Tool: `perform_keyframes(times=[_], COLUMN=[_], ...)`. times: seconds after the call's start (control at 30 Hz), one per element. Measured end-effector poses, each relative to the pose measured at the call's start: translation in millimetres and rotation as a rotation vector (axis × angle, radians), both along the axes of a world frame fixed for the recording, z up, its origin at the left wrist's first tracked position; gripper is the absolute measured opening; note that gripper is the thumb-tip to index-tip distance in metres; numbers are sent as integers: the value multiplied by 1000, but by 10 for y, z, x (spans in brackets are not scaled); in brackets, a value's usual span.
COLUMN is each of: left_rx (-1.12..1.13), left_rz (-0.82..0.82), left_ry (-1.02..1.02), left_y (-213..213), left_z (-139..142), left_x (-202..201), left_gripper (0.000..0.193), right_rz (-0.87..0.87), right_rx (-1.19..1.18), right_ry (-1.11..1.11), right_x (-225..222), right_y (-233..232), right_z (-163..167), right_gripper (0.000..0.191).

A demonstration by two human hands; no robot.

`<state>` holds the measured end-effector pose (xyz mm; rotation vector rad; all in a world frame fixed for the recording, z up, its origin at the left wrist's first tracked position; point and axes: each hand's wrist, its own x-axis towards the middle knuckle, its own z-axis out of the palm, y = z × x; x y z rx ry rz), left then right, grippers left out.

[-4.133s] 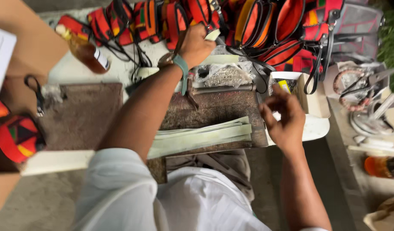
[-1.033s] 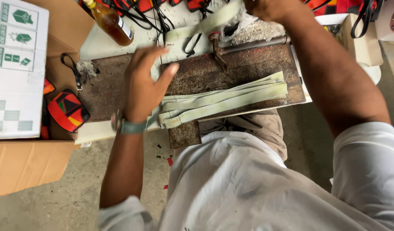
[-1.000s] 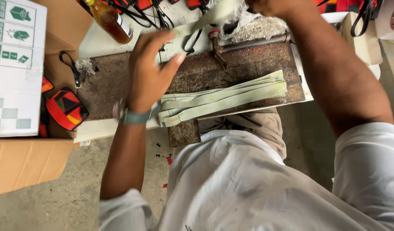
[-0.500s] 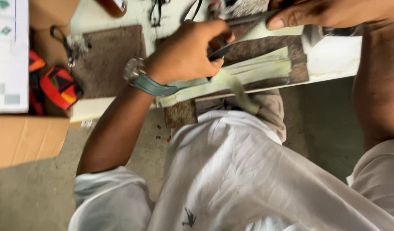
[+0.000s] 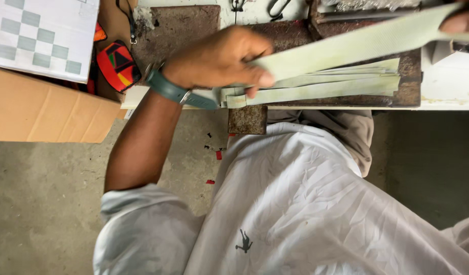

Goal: The person sits at a workbench handling pale green strips. They pick up a strip, apply a liquid adhesive from a jar onto it with their fingers, fold and press the strip along its length, and place it on a growing stack of finished strips, repeating the process.

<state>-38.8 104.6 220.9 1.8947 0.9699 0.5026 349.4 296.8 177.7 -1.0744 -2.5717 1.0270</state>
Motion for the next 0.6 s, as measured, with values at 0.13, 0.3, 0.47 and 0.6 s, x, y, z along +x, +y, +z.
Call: perform_keyframes(times=[0.13,0.3,0.47,0.6], left_rx=[-146,-221,-212,-21], left_rz=[140,332,503,595], left_ry=[16,-37,-320,-60], left_y=[-195,-233,-289,-402], left_z=[-535,-1077,-1296,-1512], left_x=[-300,-468,-536,-331], left_gripper=[33,27,25,17], right_rz=[-122,-207,-223,-339], right_rx=[-20,-92,-98,-180], right_ry=[-71,-124,-14,68], right_x=[297,563,625,613], right_y=[29,-83,-120,-218], right_z=[-469,-1008,-1349,-1410], right_gripper=[60,75,53,74])
